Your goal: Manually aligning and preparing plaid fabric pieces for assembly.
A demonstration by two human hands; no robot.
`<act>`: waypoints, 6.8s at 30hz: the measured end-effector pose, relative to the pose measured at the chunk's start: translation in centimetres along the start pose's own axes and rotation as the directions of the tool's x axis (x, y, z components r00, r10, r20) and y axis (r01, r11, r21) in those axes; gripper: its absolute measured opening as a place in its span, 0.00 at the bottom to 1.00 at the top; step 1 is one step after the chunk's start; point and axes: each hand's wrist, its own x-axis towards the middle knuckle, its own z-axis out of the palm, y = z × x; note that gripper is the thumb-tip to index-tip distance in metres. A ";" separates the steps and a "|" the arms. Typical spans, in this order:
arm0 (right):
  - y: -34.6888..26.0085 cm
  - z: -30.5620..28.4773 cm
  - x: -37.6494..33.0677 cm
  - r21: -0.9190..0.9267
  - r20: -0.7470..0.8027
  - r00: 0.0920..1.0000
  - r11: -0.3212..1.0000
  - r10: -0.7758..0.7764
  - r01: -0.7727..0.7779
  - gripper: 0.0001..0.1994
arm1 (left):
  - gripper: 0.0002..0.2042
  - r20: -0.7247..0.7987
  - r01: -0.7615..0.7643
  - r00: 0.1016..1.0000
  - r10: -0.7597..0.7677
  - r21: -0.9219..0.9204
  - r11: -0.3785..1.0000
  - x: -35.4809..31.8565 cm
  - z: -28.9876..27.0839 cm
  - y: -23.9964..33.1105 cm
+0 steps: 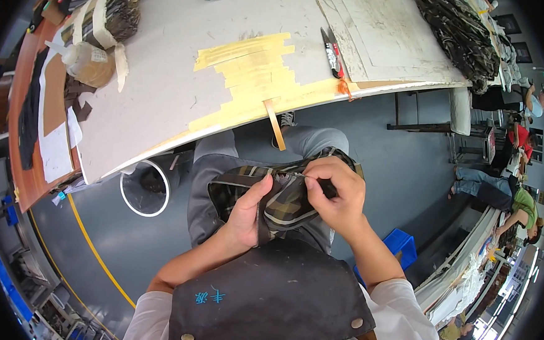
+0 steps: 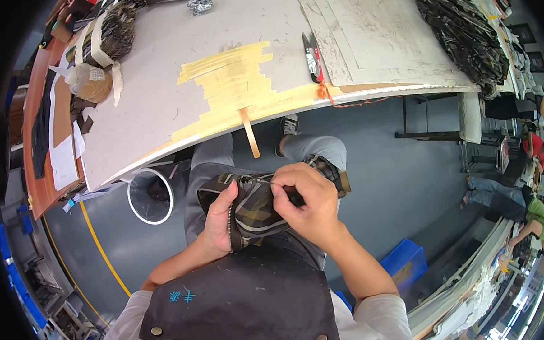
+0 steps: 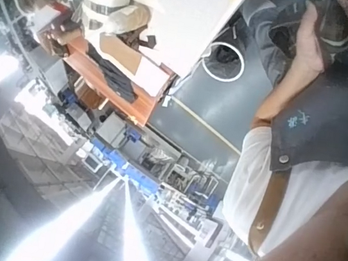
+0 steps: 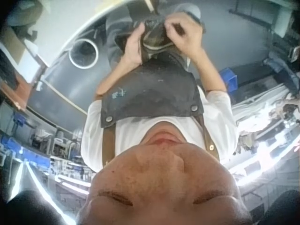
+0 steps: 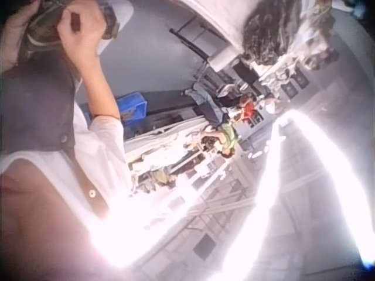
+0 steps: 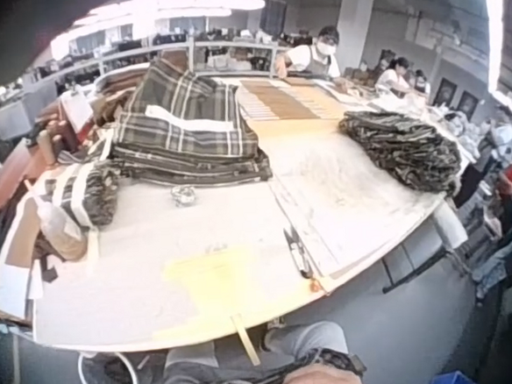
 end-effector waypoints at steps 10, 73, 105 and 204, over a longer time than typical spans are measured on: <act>0.8 1.1 0.1 0.187 0.030 0.974 0.956 0.223 -0.224 0.06 | 0.25 -0.014 -0.017 1.000 0.017 -0.038 0.999 1.2 -1.2 -0.2; 2.7 2.8 3.4 0.033 -0.056 0.942 0.943 0.331 -0.330 0.04 | 0.08 -0.073 -0.267 0.949 0.308 0.337 0.903 5.4 -2.5 6.3; 3.3 3.9 3.7 0.145 -0.019 0.922 0.914 0.386 -0.380 0.06 | 0.12 0.833 -0.152 0.524 0.177 0.296 -0.943 4.7 3.9 7.5; 3.2 1.8 4.5 0.059 0.154 0.934 0.941 0.322 -0.334 0.01 | 0.03 0.400 -0.236 0.598 0.694 0.916 -0.325 4.3 2.7 4.2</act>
